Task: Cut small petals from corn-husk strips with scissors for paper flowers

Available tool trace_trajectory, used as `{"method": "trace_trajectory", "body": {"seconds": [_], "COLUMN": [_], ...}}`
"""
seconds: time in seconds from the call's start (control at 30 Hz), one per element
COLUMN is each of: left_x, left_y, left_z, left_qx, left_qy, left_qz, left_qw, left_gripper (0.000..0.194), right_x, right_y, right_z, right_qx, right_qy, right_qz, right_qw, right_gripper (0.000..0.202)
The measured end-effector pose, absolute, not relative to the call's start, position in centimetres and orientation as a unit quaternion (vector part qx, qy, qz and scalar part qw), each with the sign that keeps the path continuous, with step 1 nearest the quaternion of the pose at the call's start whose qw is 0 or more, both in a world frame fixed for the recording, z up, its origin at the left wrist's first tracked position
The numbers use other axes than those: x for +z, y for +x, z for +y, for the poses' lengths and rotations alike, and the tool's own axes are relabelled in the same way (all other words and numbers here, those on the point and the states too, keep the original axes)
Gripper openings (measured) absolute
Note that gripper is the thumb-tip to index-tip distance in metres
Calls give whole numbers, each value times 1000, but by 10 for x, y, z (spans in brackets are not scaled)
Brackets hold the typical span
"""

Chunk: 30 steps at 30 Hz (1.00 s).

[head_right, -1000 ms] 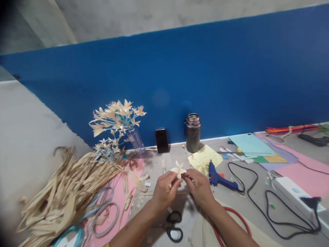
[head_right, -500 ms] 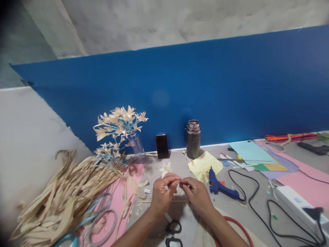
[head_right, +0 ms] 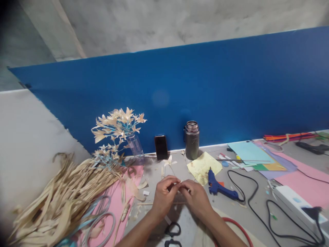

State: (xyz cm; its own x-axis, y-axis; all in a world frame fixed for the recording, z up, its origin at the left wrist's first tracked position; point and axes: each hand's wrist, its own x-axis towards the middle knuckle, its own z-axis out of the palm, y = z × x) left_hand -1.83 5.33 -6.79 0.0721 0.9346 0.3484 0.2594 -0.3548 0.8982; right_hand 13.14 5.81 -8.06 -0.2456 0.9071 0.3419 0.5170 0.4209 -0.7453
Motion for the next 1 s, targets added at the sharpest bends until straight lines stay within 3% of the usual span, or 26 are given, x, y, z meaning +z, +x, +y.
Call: {"method": "trace_trajectory", "body": {"seconds": [0.17, 0.53, 0.8, 1.0], "left_x": [-68, -86, -86, -93], "left_y": [-23, 2, -4, -17], "left_z": [69, 155, 133, 108], "left_qx": [452, 357, 444, 501], "left_qy": [614, 531, 509, 517], "left_qz": [525, 589, 543, 516], "left_qw": [380, 494, 498, 464], "left_gripper": [17, 7, 15, 16], "right_x": [-81, -74, -72, -70], "right_y": [131, 137, 153, 137], "right_z": [58, 61, 80, 112], "right_qx": [245, 204, 172, 184], "right_qy": [-512, -588, -677, -683], "right_qz": [-744, -741, -704, -703], "right_qw": [352, 253, 130, 68], "right_gripper": [23, 21, 17, 34]}}
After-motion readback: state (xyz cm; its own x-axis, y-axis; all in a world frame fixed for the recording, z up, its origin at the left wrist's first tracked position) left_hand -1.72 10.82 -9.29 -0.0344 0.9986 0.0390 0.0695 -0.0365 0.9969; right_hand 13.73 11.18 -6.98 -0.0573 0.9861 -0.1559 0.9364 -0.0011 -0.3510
